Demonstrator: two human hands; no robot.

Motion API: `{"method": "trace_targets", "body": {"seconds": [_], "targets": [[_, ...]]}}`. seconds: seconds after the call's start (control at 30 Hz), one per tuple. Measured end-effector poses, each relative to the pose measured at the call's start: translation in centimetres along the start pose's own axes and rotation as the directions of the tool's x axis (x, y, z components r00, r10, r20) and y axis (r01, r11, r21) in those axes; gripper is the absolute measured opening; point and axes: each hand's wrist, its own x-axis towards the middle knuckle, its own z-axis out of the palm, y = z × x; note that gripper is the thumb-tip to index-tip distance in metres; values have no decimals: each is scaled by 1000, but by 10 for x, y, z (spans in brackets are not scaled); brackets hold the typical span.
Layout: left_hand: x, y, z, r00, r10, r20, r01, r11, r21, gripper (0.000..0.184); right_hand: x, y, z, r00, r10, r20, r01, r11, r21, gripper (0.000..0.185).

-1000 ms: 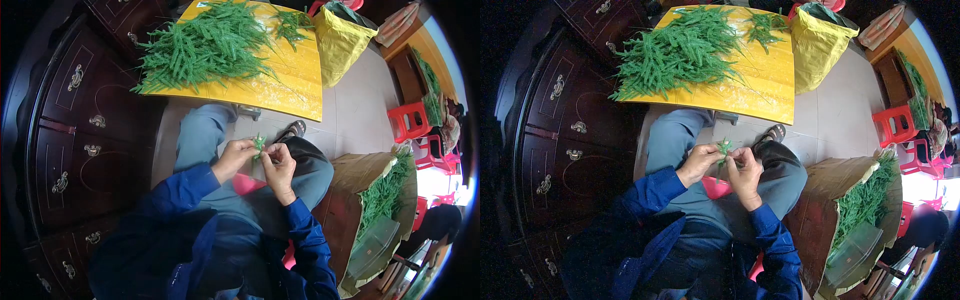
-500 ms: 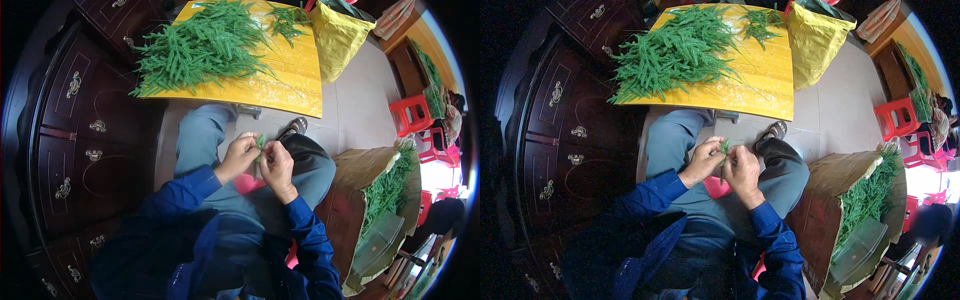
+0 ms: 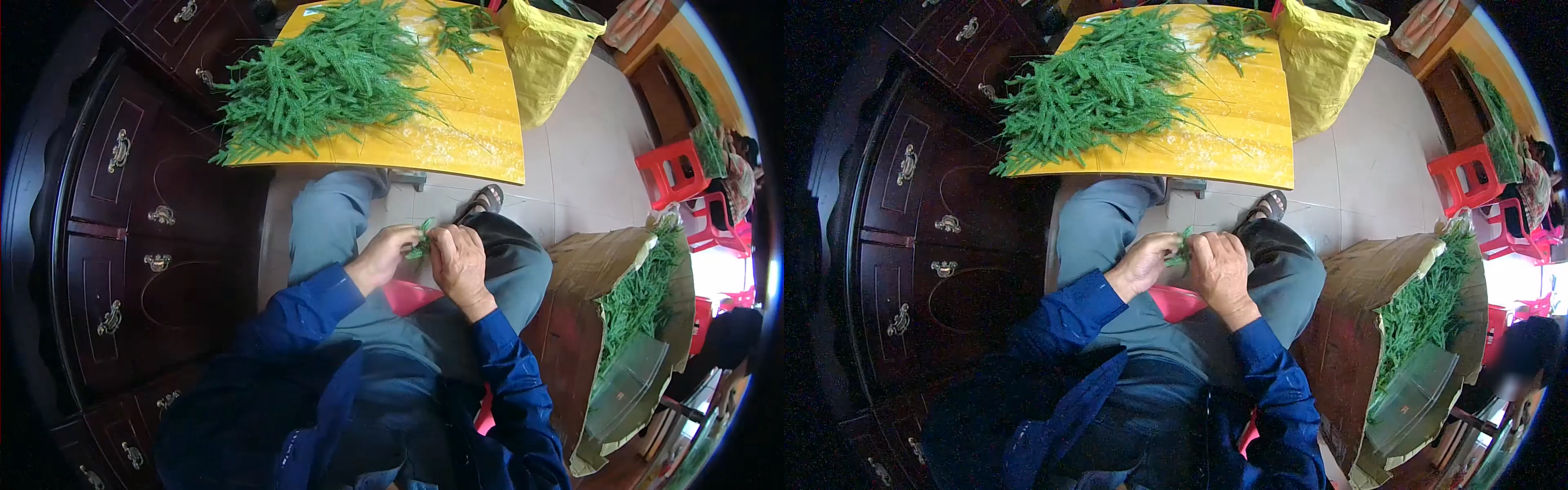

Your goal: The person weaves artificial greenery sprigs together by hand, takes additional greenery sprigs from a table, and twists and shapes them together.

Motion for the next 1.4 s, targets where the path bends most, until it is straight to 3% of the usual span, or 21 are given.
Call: {"method": "trace_targets", "body": {"seconds": [0.07,0.1,0.13,0.17,0.2,0.3,0.4,0.47,0.5,0.53,0.63,0.77,0.87,1.07,1.13,1.33,1.4], "targets": [[0,1,2,999,49,-14,-46,986,163,5,-2,3,0,999,33,23,-33,999,-5,19],[1,1,4,951,309,-25,-263,846,465,6,-3,4,1,998,50,33,-50,999,-9,19],[1,0,5,840,540,47,-408,572,712,7,-4,4,2,997,65,28,-66,998,16,19],[1,0,6,684,704,191,-456,209,865,9,-5,4,4,996,80,24,-81,996,40,19],[-2,7,9,662,711,238,-467,142,873,12,-6,3,4,995,96,20,-97,993,65,19],[-14,24,18,905,415,96,-291,438,851,13,-7,0,3,988,154,17,-154,972,179,22],[-15,33,16,939,336,79,-256,526,811,13,-7,2,1,922,377,91,-361,747,559,26],[-9,30,14,924,369,100,-354,729,586,13,-10,14,5,733,610,302,-532,237,813,26],[-7,28,13,916,386,105,-390,803,450,13,-9,19,3,616,653,440,-535,-63,842,27],[-6,30,8,918,370,143,-393,802,449,14,-6,24,-5,500,626,599,-631,-210,747,33],[-9,33,8,938,284,198,-338,874,350,12,-10,31,-9,383,410,828,-650,-517,557,39],[-12,33,14,941,248,230,-306,914,268,11,-10,27,-7,433,347,832,-718,-426,551,30],[-13,30,16,949,213,234,-267,936,231,10,-10,26,-5,449,386,806,-713,-388,584,21],[-17,26,18,957,145,251,-186,971,150,9,-13,28,0,533,310,787,-753,-251,608,23],[-20,28,21,958,125,258,-164,977,136,8,-5,23,-9,489,300,819,-764,-306,568,22],[-20,31,18,941,104,321,-181,959,220,9,-10,38,-11,486,297,822,-770,-299,563,23],[-25,42,25,931,124,344,-271,865,423,13,-12,50,-12,504,301,809,-783,-236,576,21]]}}
